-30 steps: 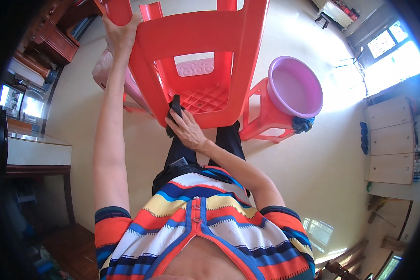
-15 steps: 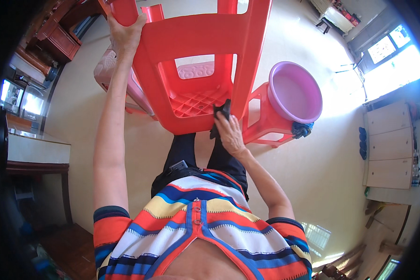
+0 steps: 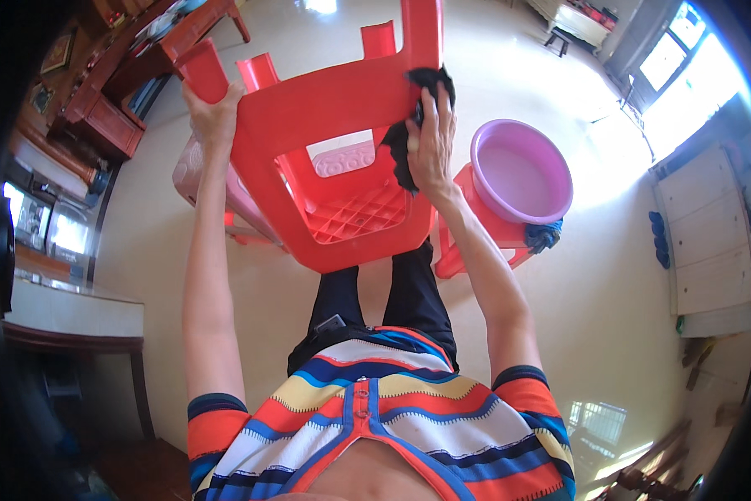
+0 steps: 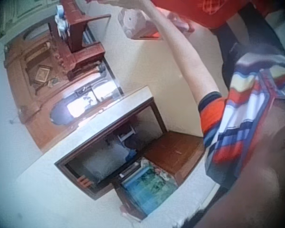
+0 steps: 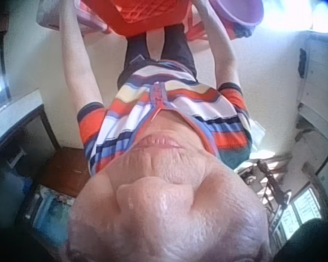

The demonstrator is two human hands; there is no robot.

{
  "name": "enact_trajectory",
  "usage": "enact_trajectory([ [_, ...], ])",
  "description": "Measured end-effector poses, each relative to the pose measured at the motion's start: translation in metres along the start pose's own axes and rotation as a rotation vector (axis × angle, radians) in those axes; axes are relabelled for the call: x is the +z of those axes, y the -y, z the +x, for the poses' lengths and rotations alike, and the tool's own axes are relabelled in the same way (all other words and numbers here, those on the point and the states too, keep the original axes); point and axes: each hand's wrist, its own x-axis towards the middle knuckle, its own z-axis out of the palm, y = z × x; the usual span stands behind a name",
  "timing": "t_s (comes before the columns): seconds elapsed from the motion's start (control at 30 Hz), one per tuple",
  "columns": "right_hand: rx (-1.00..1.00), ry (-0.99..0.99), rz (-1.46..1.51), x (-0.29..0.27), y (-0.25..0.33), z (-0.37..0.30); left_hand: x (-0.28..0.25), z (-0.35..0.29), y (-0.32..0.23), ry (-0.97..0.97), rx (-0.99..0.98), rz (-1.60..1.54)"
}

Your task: The person cleans plastic stools by wiping them with a damp cloth, dipping the cloth in a basin of water several times to rinse it and then continuing to wipe different parts of the stools.

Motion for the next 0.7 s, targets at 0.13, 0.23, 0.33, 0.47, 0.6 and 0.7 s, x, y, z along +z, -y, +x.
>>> enact_trajectory([
  [0.13,-0.082,-0.089,-0.094,-0.003,-0.006,0.049,0.013,-0.001,-0.004,-0.035,0.039,-0.051],
  [0.23,-0.161,-0.058,-0.045,0.011,0.002,0.077,0.013,0.011,0.018,-0.091,0.225,0.01],
  [0.33,-0.187,-0.067,-0.134,0.026,0.026,0.076,-0.006,0.005,0.015,0.045,0.021,-0.088],
  [0.47,0.046,-0.23,-0.099,0.007,0.002,0.063,0.01,0.004,0.004,0.055,0.03,-0.101],
  [0.6,0.401,-0.231,0.228,-0.005,-0.023,0.036,0.009,0.006,0.001,0.091,0.029,-0.186],
  [0.7,0.826,0.098,0.462,-0.021,-0.017,0.02,-0.009,0.012,0.01,0.247,-0.088,-0.286],
])
